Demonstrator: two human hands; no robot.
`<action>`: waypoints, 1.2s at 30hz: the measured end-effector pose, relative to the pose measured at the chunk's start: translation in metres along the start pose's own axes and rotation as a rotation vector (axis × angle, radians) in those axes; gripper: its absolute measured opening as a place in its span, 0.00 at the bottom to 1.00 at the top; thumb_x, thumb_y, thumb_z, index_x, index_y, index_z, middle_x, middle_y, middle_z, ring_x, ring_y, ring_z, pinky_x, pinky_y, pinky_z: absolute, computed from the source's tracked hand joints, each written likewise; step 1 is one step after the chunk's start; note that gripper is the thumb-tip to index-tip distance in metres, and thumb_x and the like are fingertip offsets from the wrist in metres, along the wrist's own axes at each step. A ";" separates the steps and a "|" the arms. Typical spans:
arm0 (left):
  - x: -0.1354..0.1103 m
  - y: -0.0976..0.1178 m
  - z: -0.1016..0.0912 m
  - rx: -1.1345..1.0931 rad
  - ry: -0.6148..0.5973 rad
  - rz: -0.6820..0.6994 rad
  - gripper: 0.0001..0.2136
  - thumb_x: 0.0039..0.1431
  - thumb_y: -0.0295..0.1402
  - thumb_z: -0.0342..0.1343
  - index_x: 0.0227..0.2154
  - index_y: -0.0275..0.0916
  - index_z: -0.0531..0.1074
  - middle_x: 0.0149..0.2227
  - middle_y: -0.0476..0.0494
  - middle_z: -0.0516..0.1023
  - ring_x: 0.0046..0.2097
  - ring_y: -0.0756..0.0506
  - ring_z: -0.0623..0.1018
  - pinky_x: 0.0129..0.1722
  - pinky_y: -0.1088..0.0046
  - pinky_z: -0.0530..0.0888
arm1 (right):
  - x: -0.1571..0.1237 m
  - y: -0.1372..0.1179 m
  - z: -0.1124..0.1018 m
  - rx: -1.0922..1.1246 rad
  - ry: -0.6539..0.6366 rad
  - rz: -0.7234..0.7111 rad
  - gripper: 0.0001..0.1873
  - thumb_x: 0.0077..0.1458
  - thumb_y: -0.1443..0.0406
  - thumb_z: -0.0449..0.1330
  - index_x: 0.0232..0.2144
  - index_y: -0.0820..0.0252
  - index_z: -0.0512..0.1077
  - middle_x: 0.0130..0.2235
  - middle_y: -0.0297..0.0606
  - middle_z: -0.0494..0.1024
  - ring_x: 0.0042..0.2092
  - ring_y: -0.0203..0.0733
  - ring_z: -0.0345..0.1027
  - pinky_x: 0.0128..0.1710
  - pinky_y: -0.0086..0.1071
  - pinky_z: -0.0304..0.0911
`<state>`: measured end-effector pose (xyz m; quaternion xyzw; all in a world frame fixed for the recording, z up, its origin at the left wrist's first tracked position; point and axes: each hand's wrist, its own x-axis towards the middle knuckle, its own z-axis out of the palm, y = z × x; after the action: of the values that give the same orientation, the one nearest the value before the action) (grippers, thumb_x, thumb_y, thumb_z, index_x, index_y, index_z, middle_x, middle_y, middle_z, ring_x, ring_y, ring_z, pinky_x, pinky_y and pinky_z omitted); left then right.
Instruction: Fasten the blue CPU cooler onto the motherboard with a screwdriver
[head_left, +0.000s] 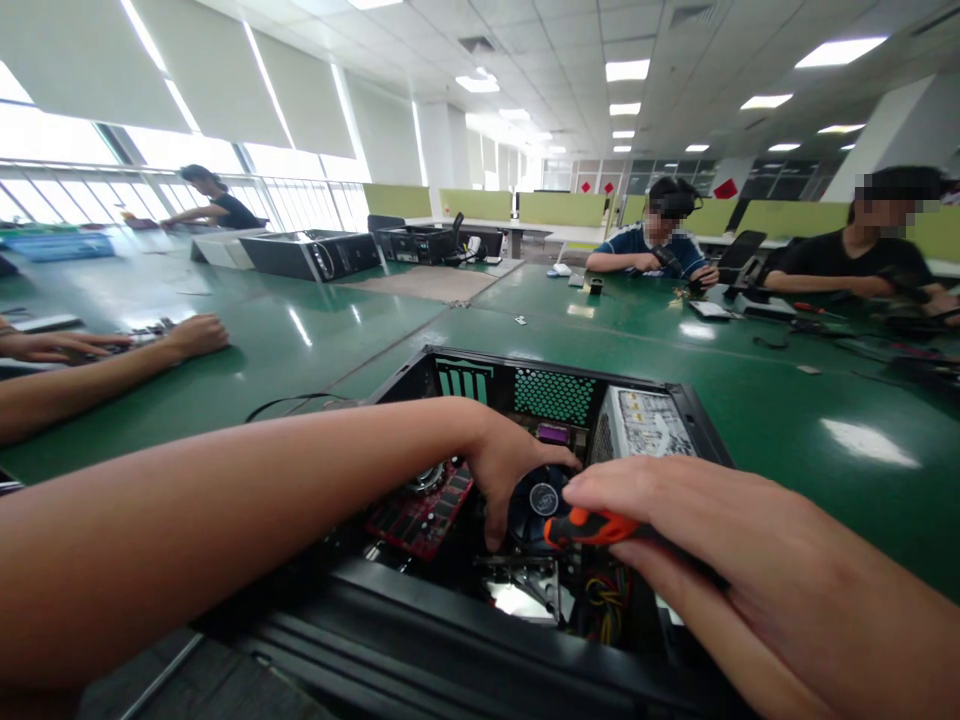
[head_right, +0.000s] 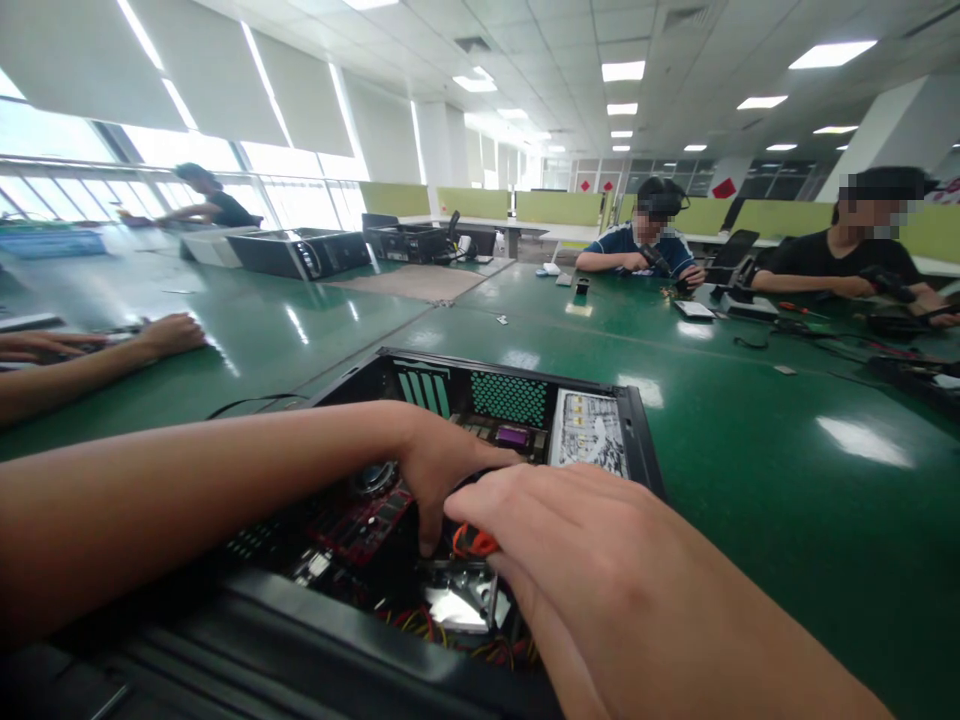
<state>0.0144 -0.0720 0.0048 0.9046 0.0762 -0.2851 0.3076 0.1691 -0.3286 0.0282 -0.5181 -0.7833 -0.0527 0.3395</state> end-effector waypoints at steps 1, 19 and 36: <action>0.001 -0.001 0.000 -0.006 0.001 0.011 0.67 0.28 0.38 0.83 0.78 0.38 0.64 0.75 0.31 0.78 0.76 0.23 0.76 0.76 0.51 0.74 | -0.001 0.002 -0.003 -0.032 0.011 0.003 0.17 0.79 0.62 0.60 0.61 0.36 0.82 0.56 0.26 0.94 0.51 0.45 0.93 0.55 0.34 0.87; 0.013 -0.004 -0.002 0.037 -0.030 -0.027 0.68 0.29 0.39 0.82 0.79 0.41 0.60 0.77 0.28 0.75 0.77 0.26 0.75 0.77 0.53 0.71 | -0.031 0.037 -0.023 -0.150 -0.071 0.072 0.21 0.77 0.64 0.61 0.66 0.37 0.77 0.56 0.32 0.93 0.50 0.54 0.93 0.34 0.34 0.88; 0.011 -0.004 -0.004 0.003 -0.036 -0.008 0.63 0.30 0.39 0.83 0.75 0.42 0.66 0.73 0.33 0.78 0.74 0.27 0.78 0.75 0.56 0.73 | -0.028 0.040 -0.017 -0.131 -0.113 -0.011 0.17 0.79 0.63 0.59 0.65 0.41 0.74 0.54 0.35 0.94 0.49 0.54 0.93 0.37 0.35 0.88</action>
<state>0.0242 -0.0669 -0.0009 0.8994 0.0738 -0.3028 0.3065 0.2181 -0.3390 0.0144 -0.5370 -0.7989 -0.0762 0.2600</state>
